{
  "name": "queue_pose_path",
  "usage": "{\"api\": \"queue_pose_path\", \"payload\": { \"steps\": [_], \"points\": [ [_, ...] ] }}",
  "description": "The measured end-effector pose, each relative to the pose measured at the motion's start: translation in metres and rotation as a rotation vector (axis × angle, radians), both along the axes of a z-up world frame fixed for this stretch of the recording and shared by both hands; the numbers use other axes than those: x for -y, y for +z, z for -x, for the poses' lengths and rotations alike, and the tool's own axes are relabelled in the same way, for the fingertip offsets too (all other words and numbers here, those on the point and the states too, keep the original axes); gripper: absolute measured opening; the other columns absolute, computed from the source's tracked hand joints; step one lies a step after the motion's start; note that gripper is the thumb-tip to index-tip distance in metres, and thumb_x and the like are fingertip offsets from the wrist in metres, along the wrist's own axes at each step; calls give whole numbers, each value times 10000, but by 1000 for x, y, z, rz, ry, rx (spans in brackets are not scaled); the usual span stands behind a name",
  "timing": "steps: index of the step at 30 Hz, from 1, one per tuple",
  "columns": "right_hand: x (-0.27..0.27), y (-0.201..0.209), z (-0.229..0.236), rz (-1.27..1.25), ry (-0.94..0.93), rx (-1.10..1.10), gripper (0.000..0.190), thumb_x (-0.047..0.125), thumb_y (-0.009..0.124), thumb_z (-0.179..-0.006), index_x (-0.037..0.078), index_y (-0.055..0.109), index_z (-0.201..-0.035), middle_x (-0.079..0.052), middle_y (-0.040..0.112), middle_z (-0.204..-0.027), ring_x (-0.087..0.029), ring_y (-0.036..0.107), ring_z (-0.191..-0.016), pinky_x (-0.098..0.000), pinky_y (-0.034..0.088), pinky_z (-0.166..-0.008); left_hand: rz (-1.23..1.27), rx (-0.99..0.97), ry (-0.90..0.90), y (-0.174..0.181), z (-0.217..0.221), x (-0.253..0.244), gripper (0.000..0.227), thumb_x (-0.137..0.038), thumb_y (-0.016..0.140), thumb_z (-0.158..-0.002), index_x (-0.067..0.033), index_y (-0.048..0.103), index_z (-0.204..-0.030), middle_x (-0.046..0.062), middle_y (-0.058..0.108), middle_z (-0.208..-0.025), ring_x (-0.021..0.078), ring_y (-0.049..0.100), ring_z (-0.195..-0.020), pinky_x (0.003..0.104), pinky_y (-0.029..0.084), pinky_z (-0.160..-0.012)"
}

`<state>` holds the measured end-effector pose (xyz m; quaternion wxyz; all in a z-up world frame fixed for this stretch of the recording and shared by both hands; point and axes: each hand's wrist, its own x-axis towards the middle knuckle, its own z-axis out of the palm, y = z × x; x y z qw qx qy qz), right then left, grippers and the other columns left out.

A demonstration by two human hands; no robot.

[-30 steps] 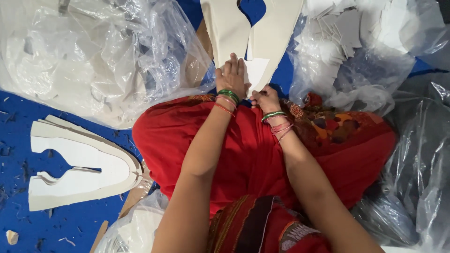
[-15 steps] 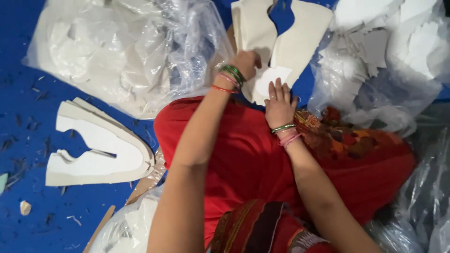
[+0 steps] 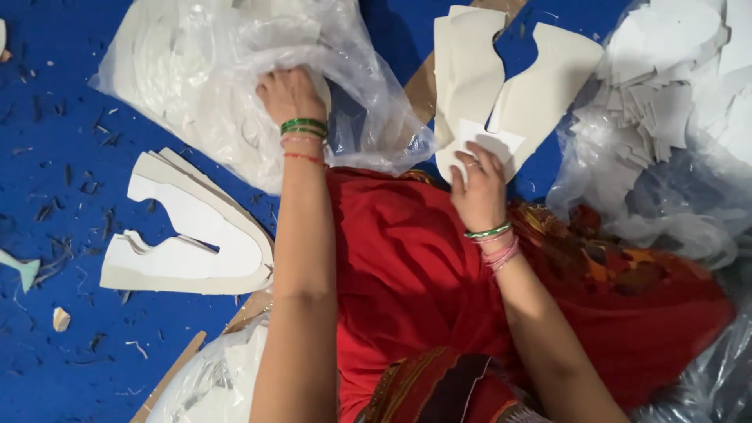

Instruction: The person sits on the floor and assembles white foam pieces by hand. They pick up a larger U-shaped foam piece and a smaller foam insert, then fit the insert into the center of the larger piece. This process is repeated with multiple foam pieces from surrounding piles.

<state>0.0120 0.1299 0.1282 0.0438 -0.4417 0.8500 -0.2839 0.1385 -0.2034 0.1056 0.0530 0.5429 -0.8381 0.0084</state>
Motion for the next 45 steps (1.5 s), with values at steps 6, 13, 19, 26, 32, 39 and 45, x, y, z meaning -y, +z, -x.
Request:
{"api": "queue_pose_path", "payload": {
  "steps": [6, 13, 19, 26, 32, 39, 45],
  "points": [
    [28, 48, -36, 238, 140, 203, 173, 34, 712, -918, 2, 724, -1088, -141, 711, -1202, -347, 671, -1065, -414, 535, -940, 422, 5, 66, -53, 20, 29, 735, -648, 591, -655, -247, 694, -1262, 130, 671, -1362, 444, 521, -1341, 873, 327, -987],
    [12, 52, -34, 228, 177, 315, 175, 30, 704, -920, -4, 723, -1091, -157, 720, -1151, -339, 691, -1065, -401, 544, -932, -229, 443, -67, -29, 42, -10, 352, -274, 532, -1033, -141, 685, -1320, 150, 694, -1321, 404, 650, -1194, 683, 396, -951],
    [33, 34, -2, 385, 158, 515, 380, 24, 625, -986, 11, 583, -1364, -153, 608, -1405, -276, 675, -1204, -358, 586, -939, -401, 212, -540, 68, 22, -111, 261, -328, 723, -824, -244, 767, -1067, 102, 746, -977, 290, 716, -956, 725, 232, -1054],
    [41, -31, 38, 537, 298, 1218, 532, 152, 533, -1101, 52, 376, -1599, -170, 491, -1557, -193, 615, -1212, -349, 556, -1032, -553, -641, -769, 183, -10, -92, 443, -99, 855, -709, -94, 736, -1135, 57, 773, -846, 210, 746, -836, 527, 337, -1181],
    [37, -21, 4, 133, 564, 560, 749, 158, 761, -899, 38, 409, -1550, -187, 461, -1575, -269, 558, -1355, -369, 525, -1078, -876, -1205, -750, 209, 5, -97, 284, 28, 740, -929, 33, 655, -1200, 47, 738, -1065, 95, 675, -980, 237, 568, -905],
    [13, 66, 52, 562, 466, 1290, 724, 111, 720, -983, 70, 375, -1618, -179, 522, -1555, -316, 538, -1436, -466, 463, -1235, -906, -1198, -547, 189, 9, -94, 379, -75, 754, -895, 41, 640, -1237, 62, 746, -1083, 130, 687, -968, 273, 577, -904],
    [42, 62, 16, 811, 340, 2047, 748, 191, 638, -986, 58, 254, -1614, -217, 525, -1514, -340, 579, -1358, -527, 532, -1109, -409, -927, -131, 206, 1, -119, 553, -332, 926, -782, 57, 683, -1090, 110, 768, -934, 194, 755, -838, 299, 595, -779]
  ]
}}
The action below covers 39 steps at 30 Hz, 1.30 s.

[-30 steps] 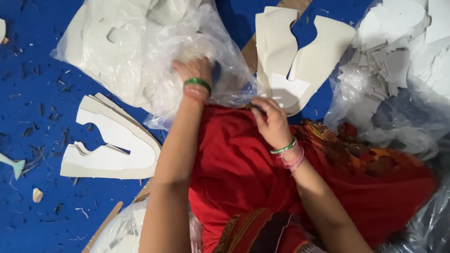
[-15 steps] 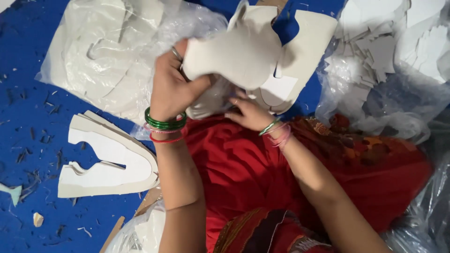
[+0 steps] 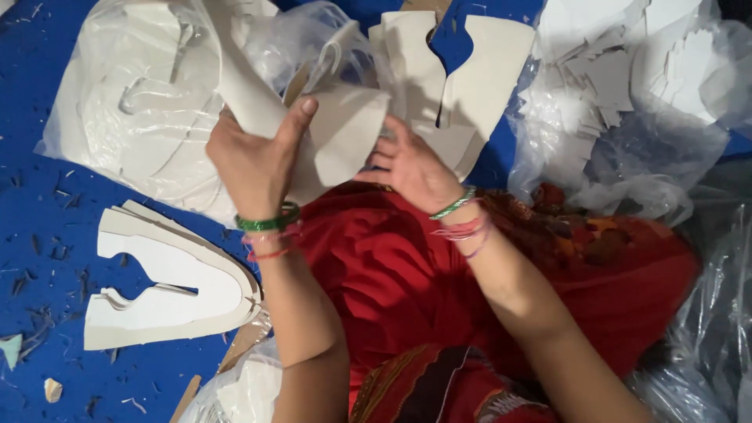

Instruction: The person sits on the floor and assembles white foam pieces by hand. They pick up a larger U-shaped foam piece and a smaller foam insert, then fit the insert into the center of the larger piece. This process is repeated with multiple foam pieces from surrounding piles.

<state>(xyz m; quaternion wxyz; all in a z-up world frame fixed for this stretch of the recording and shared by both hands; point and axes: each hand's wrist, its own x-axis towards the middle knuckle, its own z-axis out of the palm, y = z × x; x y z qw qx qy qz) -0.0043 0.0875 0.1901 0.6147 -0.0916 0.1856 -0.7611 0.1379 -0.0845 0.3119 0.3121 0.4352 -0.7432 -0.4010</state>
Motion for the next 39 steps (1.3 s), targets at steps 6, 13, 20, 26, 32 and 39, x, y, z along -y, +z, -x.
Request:
{"api": "queue_pose_path", "payload": {
  "steps": [6, 13, 20, 26, 32, 39],
  "points": [
    [-18, 58, -10, 131, -142, -422, 881, -128, 654, -997, 134, 215, -1715, -190, 628, -1398, -234, 640, -1221, -375, 507, -1033, -351, -621, -372, 40, -49, -24, 454, -213, 874, -867, 55, 646, -1153, 84, 725, -1060, 175, 699, -963, 296, 580, -913],
    [-101, 7, 106, -124, -771, -1096, 793, -138, 655, -1069, 90, 216, -1689, -112, 727, -1169, -130, 680, -892, -248, 571, -716, -285, -410, -680, -13, 72, -35, 235, -113, 725, -1020, 27, 675, -1202, 70, 744, -1016, 136, 697, -887, 280, 579, -797],
    [-112, -170, 123, -629, -694, -1126, 817, -161, 602, -1000, 67, 211, -1680, -198, 614, -1513, -253, 626, -1369, -335, 575, -1084, -439, -94, -562, -266, 172, -39, 480, -179, 761, -859, 25, 625, -1272, 133, 785, -1036, 202, 763, -845, 325, 626, -746],
    [-91, -166, 109, -832, -606, -1324, 784, -142, 631, -961, 44, 280, -1637, -207, 658, -1395, -250, 710, -1203, -328, 592, -954, -218, 220, -427, -307, 160, -39, 808, -225, 828, -822, 20, 410, -1469, 244, 739, -1110, 368, 746, -1005, 421, 594, -903],
    [-81, -138, 107, -1021, -645, -1286, 894, -82, 689, -886, 66, 220, -1632, -176, 678, -1143, -281, 731, -1025, -335, 590, -838, -127, 207, -378, -296, 160, -47, 1020, -231, 893, -757, -35, 283, -1550, 277, 714, -1158, 421, 729, -1033, 430, 590, -932],
    [-81, -139, 95, -1249, -647, -1806, 476, 138, 775, -942, 77, 582, -1373, -269, 507, -1379, -416, 595, -1149, -462, 532, -865, 413, 675, -294, -254, 162, -79, 1127, -391, 865, -679, -91, 214, -1549, 294, 437, -1515, 398, 557, -1270, 525, 459, -1010]
  ]
}}
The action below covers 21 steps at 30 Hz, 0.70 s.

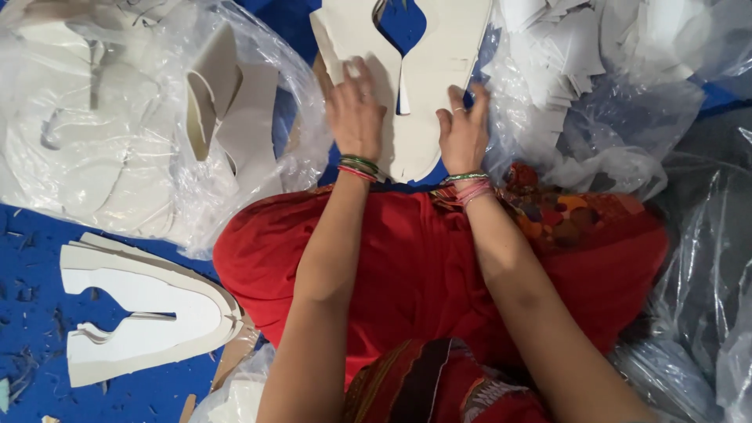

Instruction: The person sits on the floor and assembles white foam pieces by hand. They pick up a larger U-shaped foam piece and a smaller foam insert, then fit the insert into the center of the larger piece. This process is repeated with multiple foam pieces from surrounding piles.

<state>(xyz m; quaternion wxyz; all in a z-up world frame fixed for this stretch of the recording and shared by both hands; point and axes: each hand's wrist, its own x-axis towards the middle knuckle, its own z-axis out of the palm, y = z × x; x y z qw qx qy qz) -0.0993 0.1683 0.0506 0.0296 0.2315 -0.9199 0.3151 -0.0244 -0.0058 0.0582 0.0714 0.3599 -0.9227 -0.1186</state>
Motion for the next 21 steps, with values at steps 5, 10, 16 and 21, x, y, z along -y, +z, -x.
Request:
{"api": "queue_pose_path", "payload": {
  "steps": [5, 10, 16, 21],
  "points": [
    [-1, -4, 1, -163, 135, -141, 307, 52, 702, -927, 113, 764, -1222, -132, 601, -1373, -369, 616, -1181, -427, 520, -995, 45, 373, -231, -13, 4, -49, 864, -568, 384, -997, 58, 116, -1529, 279, 111, -1615, 402, 236, -1498, 508, 239, -1198],
    [-31, 13, 89, 30, 193, 330, 256, 21, 735, -857, 87, 754, -1105, -103, 690, -1124, -196, 692, -901, -336, 582, -773, -18, 200, -247, -12, -10, -52, 858, -513, 394, -1042, 86, 106, -1585, 293, 101, -1668, 409, 165, -1541, 488, 191, -1247],
    [-123, -33, 192, 362, -176, -51, 256, 4, 831, -907, 29, 728, -1141, -48, 721, -1028, -113, 667, -853, -253, 575, -744, -24, 98, -260, -21, -12, -50, 867, -507, 446, -1048, 94, 142, -1594, 304, 99, -1670, 434, 172, -1544, 508, 193, -1250],
    [-135, -72, 184, 270, -336, -120, 329, 114, 915, -830, -35, 730, -1058, -168, 671, -1014, -275, 630, -836, -357, 536, -732, -39, 86, -267, -13, -12, -48, 880, -494, 500, -1018, 106, 189, -1581, 316, 131, -1658, 438, 201, -1524, 516, 208, -1228]
  ]
}}
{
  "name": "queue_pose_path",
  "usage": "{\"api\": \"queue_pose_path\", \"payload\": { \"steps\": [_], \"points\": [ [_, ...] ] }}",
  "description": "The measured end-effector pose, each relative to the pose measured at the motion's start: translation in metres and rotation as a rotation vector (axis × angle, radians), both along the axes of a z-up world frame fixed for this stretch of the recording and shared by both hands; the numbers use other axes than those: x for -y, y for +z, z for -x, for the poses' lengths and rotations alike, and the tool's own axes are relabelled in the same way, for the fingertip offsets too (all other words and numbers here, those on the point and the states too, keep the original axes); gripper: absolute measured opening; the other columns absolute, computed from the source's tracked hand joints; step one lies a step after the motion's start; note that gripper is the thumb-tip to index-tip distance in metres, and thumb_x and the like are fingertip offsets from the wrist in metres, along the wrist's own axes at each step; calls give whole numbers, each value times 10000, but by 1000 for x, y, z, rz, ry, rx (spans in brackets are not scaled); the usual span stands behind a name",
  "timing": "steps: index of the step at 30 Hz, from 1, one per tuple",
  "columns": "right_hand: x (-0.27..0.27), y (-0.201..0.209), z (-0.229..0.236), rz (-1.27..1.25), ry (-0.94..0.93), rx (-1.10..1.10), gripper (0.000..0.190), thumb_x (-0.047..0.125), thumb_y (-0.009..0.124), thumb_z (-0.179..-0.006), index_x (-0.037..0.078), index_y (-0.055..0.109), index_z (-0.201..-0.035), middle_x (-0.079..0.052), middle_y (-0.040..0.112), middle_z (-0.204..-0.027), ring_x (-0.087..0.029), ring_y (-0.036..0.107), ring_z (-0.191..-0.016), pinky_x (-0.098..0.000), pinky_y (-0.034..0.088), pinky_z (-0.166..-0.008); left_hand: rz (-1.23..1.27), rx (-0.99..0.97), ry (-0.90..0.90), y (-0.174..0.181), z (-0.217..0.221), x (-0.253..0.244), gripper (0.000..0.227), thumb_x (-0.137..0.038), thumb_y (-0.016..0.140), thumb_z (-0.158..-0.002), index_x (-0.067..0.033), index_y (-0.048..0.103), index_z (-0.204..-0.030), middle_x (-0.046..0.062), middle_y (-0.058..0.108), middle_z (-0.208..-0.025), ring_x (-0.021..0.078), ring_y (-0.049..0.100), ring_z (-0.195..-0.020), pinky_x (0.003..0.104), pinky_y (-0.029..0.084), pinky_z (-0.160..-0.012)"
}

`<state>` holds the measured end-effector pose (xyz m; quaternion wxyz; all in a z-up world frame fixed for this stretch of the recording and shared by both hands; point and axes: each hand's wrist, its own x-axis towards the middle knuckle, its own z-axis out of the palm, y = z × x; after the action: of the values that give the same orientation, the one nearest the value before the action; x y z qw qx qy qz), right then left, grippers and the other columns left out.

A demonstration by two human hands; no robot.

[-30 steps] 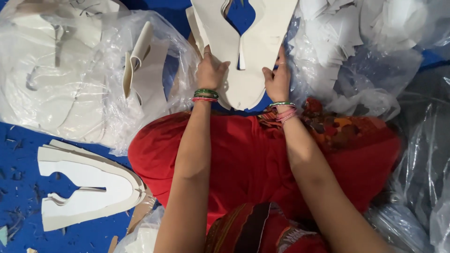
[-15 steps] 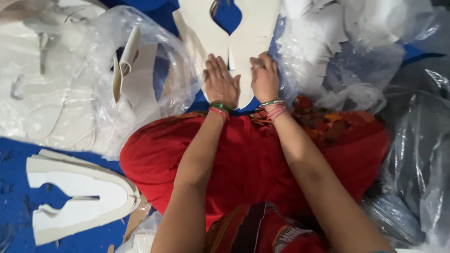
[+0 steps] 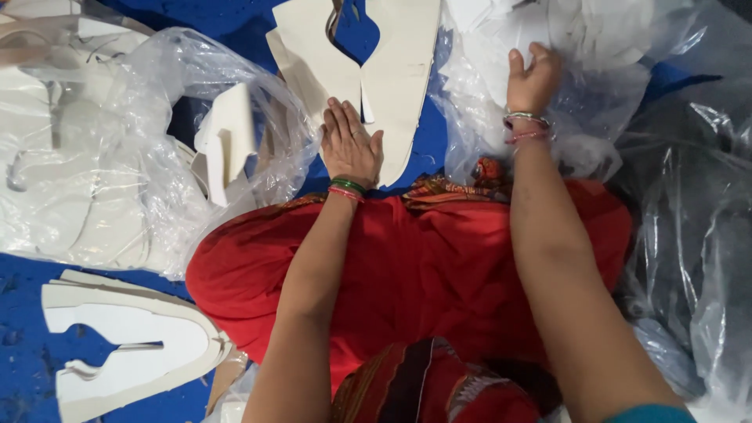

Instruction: The person sits on the floor and assembles white foam pieces by hand. They pick up a larger U-shaped foam piece and a smaller foam insert, then fit the insert into the center of the larger piece. This process is repeated with multiple foam pieces from surrounding piles.

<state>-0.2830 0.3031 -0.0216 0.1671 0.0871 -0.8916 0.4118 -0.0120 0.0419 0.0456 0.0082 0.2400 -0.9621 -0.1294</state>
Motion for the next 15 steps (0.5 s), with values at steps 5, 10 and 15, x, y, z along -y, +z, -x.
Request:
{"api": "queue_pose_path", "payload": {
  "steps": [5, 10, 15],
  "points": [
    [-2, 25, -9, -530, 151, -431, 178, 64, 639, -930, 2, 680, -1092, -154, 655, -1114, -376, 652, -971, -431, 554, -855, -63, -92, -43, -11, -1, 11, 926, -500, 603, -948, 124, 262, -1541, 327, 222, -1612, 449, 283, -1468, 525, 314, -1201],
    [-55, -64, 62, 406, -219, 64, 106, -1, 540, -937, 93, 591, -937, -80, 641, -923, -261, 591, -721, -387, 500, -629, -243, -72, -30, -4, 16, 33, 755, -443, 630, -973, 65, 397, -1480, 361, 331, -1534, 492, 363, -1399, 508, 365, -1163],
    [-32, -8, 36, 1182, -68, 46, 29, 40, 525, -953, 44, 551, -965, -69, 522, -734, -204, 507, -549, -340, 449, -470, -492, -166, 59, 33, 15, 50, 454, -310, 604, -968, -8, 631, -1306, 263, 560, -1443, 453, 587, -1241, 466, 473, -1084]
  ]
}}
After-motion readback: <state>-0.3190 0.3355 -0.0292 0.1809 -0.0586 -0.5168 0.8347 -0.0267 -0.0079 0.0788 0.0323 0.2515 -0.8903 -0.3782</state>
